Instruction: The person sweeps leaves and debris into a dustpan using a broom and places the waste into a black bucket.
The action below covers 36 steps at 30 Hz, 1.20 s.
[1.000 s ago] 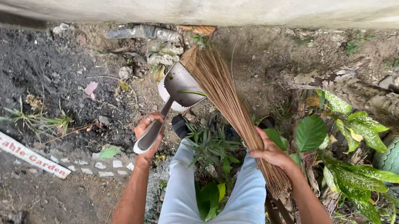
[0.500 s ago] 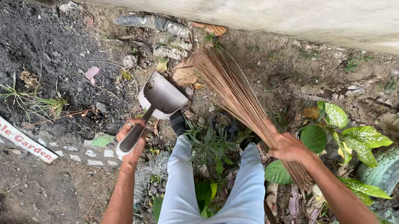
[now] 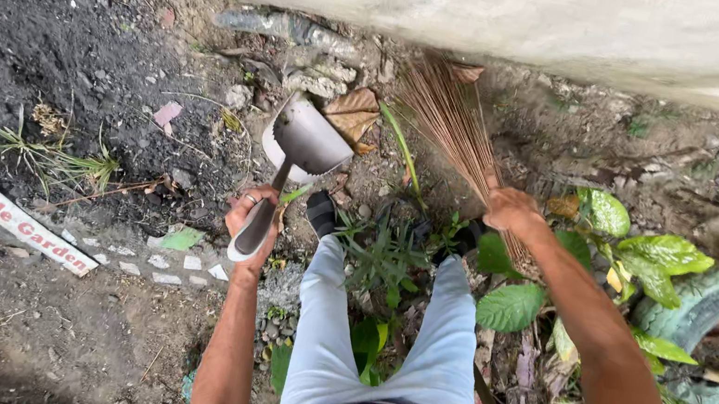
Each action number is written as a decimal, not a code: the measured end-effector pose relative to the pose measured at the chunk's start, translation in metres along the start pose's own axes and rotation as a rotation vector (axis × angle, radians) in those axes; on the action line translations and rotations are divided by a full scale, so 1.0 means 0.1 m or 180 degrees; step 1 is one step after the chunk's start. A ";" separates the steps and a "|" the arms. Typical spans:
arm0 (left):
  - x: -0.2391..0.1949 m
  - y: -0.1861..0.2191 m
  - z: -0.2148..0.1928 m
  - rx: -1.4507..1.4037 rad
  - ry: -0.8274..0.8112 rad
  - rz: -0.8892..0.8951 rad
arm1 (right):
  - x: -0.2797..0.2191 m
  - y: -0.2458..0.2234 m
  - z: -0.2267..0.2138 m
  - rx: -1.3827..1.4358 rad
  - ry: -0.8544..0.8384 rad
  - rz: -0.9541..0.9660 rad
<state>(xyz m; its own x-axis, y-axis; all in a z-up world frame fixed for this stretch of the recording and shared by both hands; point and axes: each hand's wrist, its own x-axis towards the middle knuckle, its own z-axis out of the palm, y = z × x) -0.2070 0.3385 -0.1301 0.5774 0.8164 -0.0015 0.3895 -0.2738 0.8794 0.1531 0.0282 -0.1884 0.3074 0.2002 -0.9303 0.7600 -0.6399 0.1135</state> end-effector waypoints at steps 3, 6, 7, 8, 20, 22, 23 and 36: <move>0.09 0.05 0.07 -0.0127 0.0055 -0.0029 | -0.30 0.32 0.61 0.1774 -0.0386 -0.0569; 0.08 0.05 0.07 -0.0344 0.0032 -0.0284 | -0.66 0.55 1.11 0.2076 0.0208 -0.1297; 0.07 0.04 0.06 -0.0390 0.0039 -0.0278 | -0.76 0.60 1.21 0.2370 0.0188 -0.0967; 0.06 0.01 0.06 -0.0435 0.0047 -0.0273 | -0.79 0.62 1.28 0.2656 0.0167 -0.0631; -0.48 0.20 -0.15 -0.0313 0.0435 -0.0276 | -0.29 -0.90 1.44 0.5070 -0.0797 -0.0783; -0.70 0.41 -0.26 -0.0113 0.0571 -0.0158 | -0.48 -0.61 1.54 0.5071 -0.0830 -0.1000; -0.75 0.49 -0.29 0.0068 0.0638 0.0060 | -0.51 -0.32 1.56 0.4756 -0.0628 -0.1320; -0.79 0.01 -0.87 0.0402 0.0874 -0.0160 | -0.06 -1.18 1.16 0.5331 -0.0388 -0.0840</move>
<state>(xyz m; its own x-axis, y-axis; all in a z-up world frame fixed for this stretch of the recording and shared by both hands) -0.3146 0.3177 -0.0877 0.3463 0.9328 0.1002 0.5088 -0.2765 0.8153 -0.0048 0.0162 -0.2363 0.1777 0.4184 -0.8907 -0.6374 -0.6407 -0.4281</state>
